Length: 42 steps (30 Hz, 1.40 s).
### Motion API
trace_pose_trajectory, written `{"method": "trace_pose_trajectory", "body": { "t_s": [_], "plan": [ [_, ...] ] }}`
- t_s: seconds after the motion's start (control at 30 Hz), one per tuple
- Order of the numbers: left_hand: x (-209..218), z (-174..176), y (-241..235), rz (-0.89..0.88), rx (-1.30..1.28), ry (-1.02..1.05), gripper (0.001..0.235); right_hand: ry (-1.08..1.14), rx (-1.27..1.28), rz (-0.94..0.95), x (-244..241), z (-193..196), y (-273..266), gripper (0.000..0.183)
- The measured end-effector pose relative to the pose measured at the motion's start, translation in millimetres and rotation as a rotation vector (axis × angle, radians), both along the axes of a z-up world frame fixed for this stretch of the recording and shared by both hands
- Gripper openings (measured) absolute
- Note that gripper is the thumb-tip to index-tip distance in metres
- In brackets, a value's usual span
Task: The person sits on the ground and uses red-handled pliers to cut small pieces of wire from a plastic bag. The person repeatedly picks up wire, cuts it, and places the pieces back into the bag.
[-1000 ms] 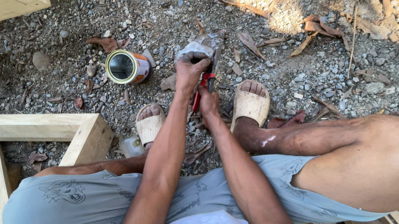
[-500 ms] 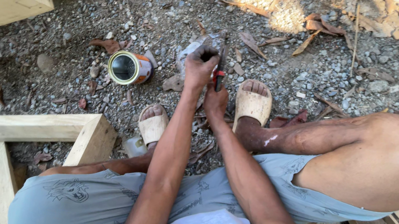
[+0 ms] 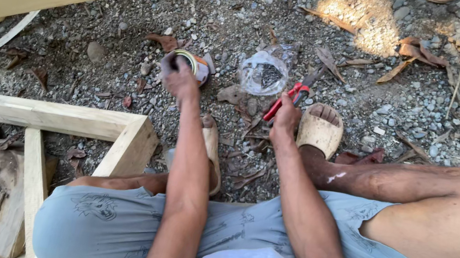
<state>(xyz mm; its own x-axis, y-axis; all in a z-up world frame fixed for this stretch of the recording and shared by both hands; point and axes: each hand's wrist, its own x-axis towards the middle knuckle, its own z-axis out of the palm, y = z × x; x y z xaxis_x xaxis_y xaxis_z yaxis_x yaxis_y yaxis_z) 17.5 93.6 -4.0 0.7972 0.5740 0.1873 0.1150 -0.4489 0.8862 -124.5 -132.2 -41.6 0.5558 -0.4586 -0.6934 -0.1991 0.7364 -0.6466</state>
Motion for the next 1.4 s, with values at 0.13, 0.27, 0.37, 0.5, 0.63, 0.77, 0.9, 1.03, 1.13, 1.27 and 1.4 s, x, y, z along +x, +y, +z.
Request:
{"method": "trace_pose_trajectory", "body": {
  "t_s": [0.13, 0.27, 0.37, 0.5, 0.63, 0.77, 0.9, 1.03, 1.13, 1.27, 1.4],
  "plan": [
    [-14, -12, 22, 0.064, 0.389, 0.281, 0.027, 0.005, 0.05, -0.019, -4, -6, 2, 0.027],
    [-17, -9, -4, 0.102, 0.748, 0.069, 0.036, -0.065, 0.345, 0.036, -3, -13, -4, 0.024],
    [-18, -4, -40, -0.127, 0.498, 0.136, 0.019, -0.274, 0.44, 0.082, -7, -21, -4, 0.032],
    [-25, -21, -87, -0.594, 0.0, 0.265, 0.015, -0.344, 0.477, 0.087, -10, -38, -6, 0.034],
    [-35, -60, -113, -0.833, 0.067, 0.305, 0.018, -0.257, 0.372, 0.033, -13, -44, -13, 0.031],
    [-40, -97, -127, -0.842, 0.5, 0.278, 0.021, -0.173, 0.236, -0.02, -16, -31, -23, 0.037],
    [-46, -110, -132, -0.874, 0.62, 0.359, 0.022, -0.252, 0.239, -0.02, -19, -20, -27, 0.04],
    [-34, -105, -132, -0.891, 0.672, 0.397, 0.019, -0.216, 0.219, -0.025, -11, -22, -19, 0.036],
    [-38, -103, -134, -0.906, 0.613, 0.391, 0.017, -0.179, 0.174, 0.03, -17, -23, -11, 0.034],
    [-34, -106, -125, -0.873, 0.443, 0.264, 0.015, -0.171, 0.103, 0.092, -13, -19, -4, 0.035],
    [-35, -115, -119, -0.817, 0.021, 0.339, 0.017, -0.167, 0.093, 0.097, -16, -20, -3, 0.032]
  ]
}}
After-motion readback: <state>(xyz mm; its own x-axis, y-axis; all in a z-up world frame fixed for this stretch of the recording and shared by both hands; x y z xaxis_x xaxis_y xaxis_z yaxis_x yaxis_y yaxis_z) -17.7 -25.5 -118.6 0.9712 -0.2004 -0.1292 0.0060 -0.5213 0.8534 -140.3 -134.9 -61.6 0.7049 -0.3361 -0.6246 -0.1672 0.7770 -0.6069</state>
